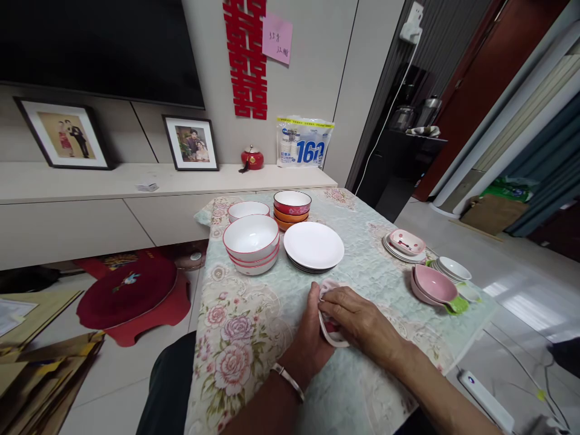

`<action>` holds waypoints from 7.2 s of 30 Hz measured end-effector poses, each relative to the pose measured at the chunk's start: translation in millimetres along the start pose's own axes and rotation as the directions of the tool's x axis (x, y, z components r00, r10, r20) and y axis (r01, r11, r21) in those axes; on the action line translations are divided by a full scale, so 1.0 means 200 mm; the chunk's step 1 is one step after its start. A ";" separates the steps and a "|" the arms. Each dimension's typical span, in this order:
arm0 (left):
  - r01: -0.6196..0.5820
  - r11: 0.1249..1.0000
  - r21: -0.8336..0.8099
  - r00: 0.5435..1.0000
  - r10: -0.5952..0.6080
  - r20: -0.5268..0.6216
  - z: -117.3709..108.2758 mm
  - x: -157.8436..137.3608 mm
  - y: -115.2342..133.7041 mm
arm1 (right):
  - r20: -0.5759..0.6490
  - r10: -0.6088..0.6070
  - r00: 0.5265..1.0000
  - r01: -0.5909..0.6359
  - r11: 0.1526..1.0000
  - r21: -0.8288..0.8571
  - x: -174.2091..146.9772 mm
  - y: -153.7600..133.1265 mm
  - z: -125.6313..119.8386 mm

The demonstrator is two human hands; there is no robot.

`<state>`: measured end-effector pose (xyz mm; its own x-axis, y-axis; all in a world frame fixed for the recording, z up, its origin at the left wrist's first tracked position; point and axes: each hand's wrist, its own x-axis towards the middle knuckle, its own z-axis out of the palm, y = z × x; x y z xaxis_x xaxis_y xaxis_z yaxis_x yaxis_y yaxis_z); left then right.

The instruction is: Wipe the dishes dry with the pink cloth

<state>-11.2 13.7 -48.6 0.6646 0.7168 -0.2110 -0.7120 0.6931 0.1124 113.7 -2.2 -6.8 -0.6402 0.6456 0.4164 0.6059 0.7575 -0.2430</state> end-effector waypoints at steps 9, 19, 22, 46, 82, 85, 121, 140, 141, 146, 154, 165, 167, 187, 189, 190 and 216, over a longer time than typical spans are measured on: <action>-0.119 0.990 0.077 0.993 0.120 -0.003 0.01 0.02 -0.01 | 0.033 0.447 0.894 -0.409 0.843 -0.350 -0.02 -0.06 0.08; -0.061 0.988 0.142 0.998 0.064 -0.016 0.03 -0.01 -0.01 | 0.133 0.353 0.926 -0.364 0.928 0.075 0.02 -0.09 -0.04; -0.057 0.988 0.142 0.998 0.059 -0.010 0.01 0.00 -0.01 | 0.048 0.216 0.975 -0.215 0.976 -0.016 0.00 -0.02 0.01; -0.217 0.967 0.133 0.974 0.224 -0.040 -0.01 0.00 0.00 | -0.135 0.507 0.851 -0.460 0.846 0.271 0.04 -0.07 0.15; -0.140 0.983 0.120 0.989 0.145 -0.037 0.02 0.00 -0.01 | 0.011 0.422 0.906 -0.422 0.906 -0.038 0.02 -0.12 0.05; -0.121 0.985 0.119 0.992 0.125 -0.028 0.01 0.01 -0.01 | -0.051 0.325 0.944 -0.329 0.935 -0.130 0.01 -0.07 0.08; -0.185 0.971 0.151 0.982 0.187 0.006 0.03 0.01 -0.03 | 0.072 0.648 0.758 -0.596 0.734 -0.324 0.04 -0.10 0.01; -0.191 0.966 0.172 0.981 0.194 0.002 0.01 0.00 -0.01 | 0.112 0.445 0.888 -0.455 0.887 0.082 0.01 -0.15 0.02; -0.182 0.967 0.178 0.983 0.185 0.003 0.02 0.00 0.00 | 0.078 0.423 0.903 -0.429 0.899 0.085 -0.01 -0.15 0.04; -0.188 0.961 0.205 0.981 0.194 -0.008 0.07 -0.02 0.00 | -0.093 0.339 0.936 -0.340 0.940 0.007 -0.08 -0.11 0.13; -0.148 0.945 0.291 0.982 0.176 -0.072 0.02 -0.01 0.01 | -0.095 0.655 0.749 -0.528 0.678 0.511 -0.13 0.00 0.03; -0.176 0.913 0.368 0.974 0.216 -0.070 -0.03 0.01 0.01 | 0.259 0.804 0.535 -0.376 -0.048 0.925 -0.21 0.15 -0.02; -0.198 0.912 0.360 0.970 0.236 -0.064 -0.04 0.01 0.02 | 0.249 0.812 0.528 -0.363 -0.049 0.930 -0.21 0.16 -0.03; -0.331 0.826 0.456 0.942 0.315 0.113 0.02 -0.01 -0.03 | -0.361 0.502 0.786 -0.474 0.864 0.169 -0.02 0.05 -0.03; -0.349 0.815 0.463 0.936 0.322 0.138 0.02 -0.01 -0.02 | -0.318 0.435 0.842 -0.419 0.900 0.121 0.01 -0.03 -0.03; -0.361 0.808 0.467 0.932 0.332 0.146 0.03 -0.01 -0.02 | -0.279 0.404 0.871 -0.390 0.915 0.104 0.03 -0.06 -0.02; -0.363 0.730 0.579 0.932 0.290 0.218 0.00 -0.02 -0.03 | -0.307 0.422 0.853 -0.364 0.903 0.229 0.01 -0.02 -0.04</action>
<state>-10.3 7.2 -47.4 0.4622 0.8855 0.0480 -0.6300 0.2898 0.7205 114.1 -4.9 1.0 -0.1453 0.8407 0.5217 0.6718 0.4709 -0.5717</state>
